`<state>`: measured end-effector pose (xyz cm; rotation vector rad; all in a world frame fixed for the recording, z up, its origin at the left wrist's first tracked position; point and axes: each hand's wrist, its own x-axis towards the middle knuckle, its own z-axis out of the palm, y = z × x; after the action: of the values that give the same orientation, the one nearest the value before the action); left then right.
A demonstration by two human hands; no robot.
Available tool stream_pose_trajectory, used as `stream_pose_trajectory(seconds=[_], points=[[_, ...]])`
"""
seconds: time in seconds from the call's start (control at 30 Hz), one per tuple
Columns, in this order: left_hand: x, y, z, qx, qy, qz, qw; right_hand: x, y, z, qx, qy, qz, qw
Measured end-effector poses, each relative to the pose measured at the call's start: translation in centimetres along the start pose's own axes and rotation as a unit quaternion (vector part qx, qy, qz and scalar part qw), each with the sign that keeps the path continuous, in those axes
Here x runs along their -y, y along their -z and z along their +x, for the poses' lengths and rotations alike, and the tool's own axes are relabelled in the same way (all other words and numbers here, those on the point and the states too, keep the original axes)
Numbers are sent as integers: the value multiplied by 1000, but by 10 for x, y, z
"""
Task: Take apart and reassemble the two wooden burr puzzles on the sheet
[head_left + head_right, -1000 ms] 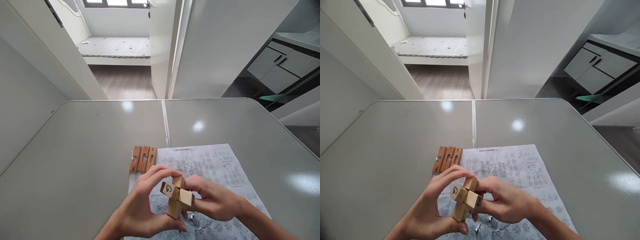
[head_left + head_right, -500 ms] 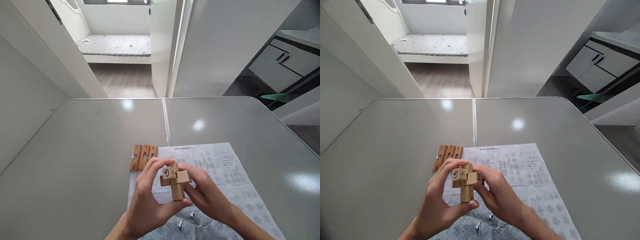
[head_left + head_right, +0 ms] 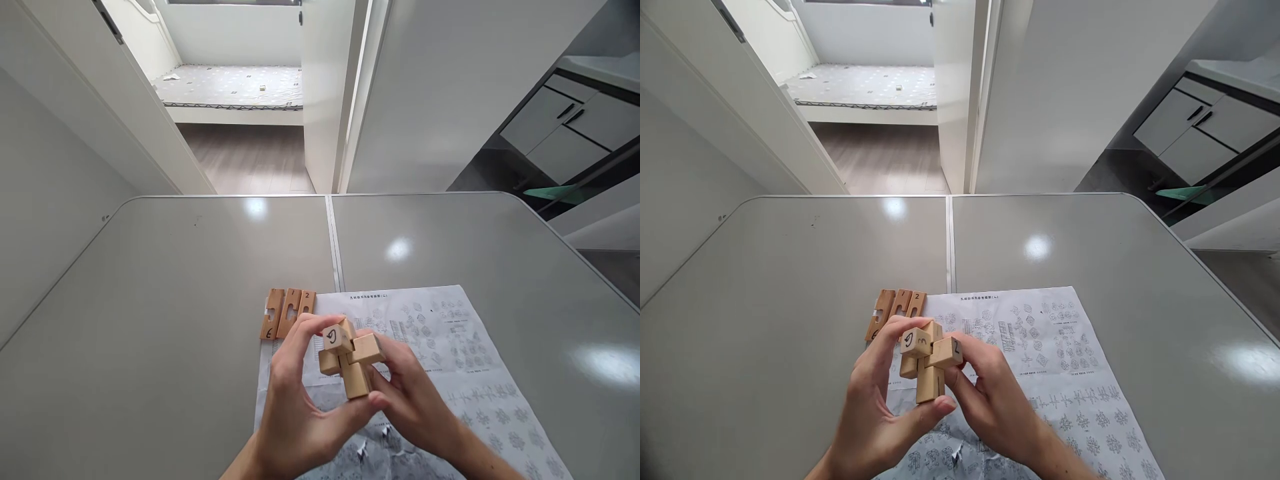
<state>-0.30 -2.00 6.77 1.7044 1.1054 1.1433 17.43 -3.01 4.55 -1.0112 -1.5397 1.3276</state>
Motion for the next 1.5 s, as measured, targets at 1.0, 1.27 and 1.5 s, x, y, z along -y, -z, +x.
stream_pose_trajectory(seconds=[1.0, 1.27, 1.5], points=[[1, 4, 4, 38, 73, 26, 996, -7, 4, -1, -99, 152, -337, 924], [10, 3, -2, 54, 85, 14, 995, -9, 4, -2, -95, 131, -296, 941], [17, 13, -3, 69, 106, -57, 990, 11, 14, -3, -8, -36, -73, 997]])
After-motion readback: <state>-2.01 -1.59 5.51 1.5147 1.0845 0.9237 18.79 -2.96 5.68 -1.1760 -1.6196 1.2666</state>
